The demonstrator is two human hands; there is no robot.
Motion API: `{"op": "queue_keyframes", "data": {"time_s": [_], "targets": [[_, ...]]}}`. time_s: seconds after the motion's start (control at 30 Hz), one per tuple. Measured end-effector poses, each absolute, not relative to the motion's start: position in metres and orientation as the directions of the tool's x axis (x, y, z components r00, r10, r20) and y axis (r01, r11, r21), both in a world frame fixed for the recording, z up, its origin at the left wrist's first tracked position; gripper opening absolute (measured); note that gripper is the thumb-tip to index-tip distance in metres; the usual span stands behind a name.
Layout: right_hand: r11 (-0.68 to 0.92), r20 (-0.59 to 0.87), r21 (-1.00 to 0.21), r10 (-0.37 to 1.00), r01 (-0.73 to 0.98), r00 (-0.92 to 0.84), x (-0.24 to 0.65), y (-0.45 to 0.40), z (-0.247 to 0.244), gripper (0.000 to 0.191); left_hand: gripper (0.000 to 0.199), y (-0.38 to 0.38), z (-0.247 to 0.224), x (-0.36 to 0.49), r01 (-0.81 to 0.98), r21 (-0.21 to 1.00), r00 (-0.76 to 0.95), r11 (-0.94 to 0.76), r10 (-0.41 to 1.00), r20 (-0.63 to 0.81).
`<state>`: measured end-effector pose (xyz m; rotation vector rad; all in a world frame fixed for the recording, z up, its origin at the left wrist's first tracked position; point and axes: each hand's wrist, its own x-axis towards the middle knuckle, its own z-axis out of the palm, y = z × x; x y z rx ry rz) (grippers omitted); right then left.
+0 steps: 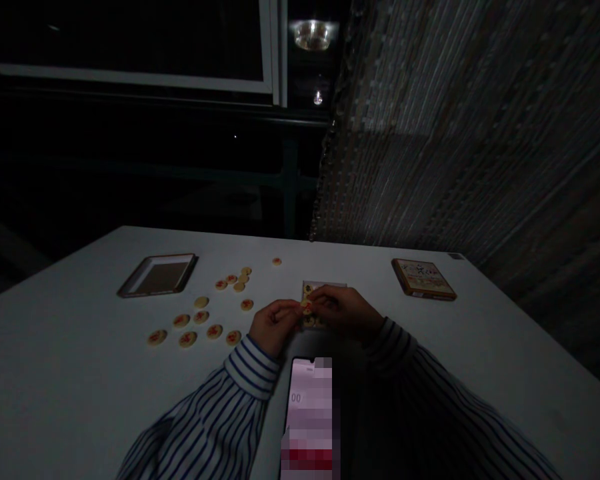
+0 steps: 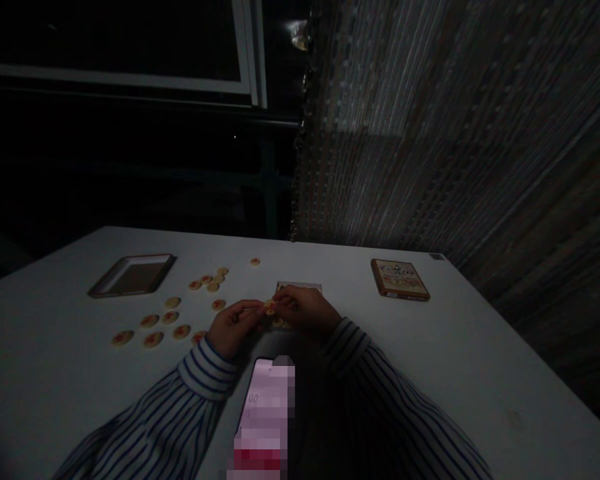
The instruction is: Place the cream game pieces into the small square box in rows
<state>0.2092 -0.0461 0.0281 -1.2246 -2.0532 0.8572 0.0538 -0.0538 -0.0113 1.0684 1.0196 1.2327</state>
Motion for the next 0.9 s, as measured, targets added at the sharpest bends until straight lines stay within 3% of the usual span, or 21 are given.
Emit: {"op": "queue_keyframes", "data": {"time_s": [0.5,0.73,0.9], "targets": [[0.397,0.175,-0.686,0.903,0.610,-0.391,0.2107,-0.0470,0.0282,0.022,0.027,-0.0538,-0.0116,0.0522,-0.139,0.989,0.115,0.041,0.993,-0.025],[0.419,0.209,-0.678,0.898,0.605,-0.387,0.2095,-0.0469,0.0278,0.019,0.026,-0.0556,-0.0128,0.0556,-0.182,0.983,0.081,0.035,0.997,-0.021],[0.467,0.234,-0.603,0.879,0.647,-0.416,0.2110,-0.0461,0.0261,0.021,0.029,-0.0557,-0.0129,0.0562,-0.208,0.977,0.080,0.047,0.996,-0.031]]}}
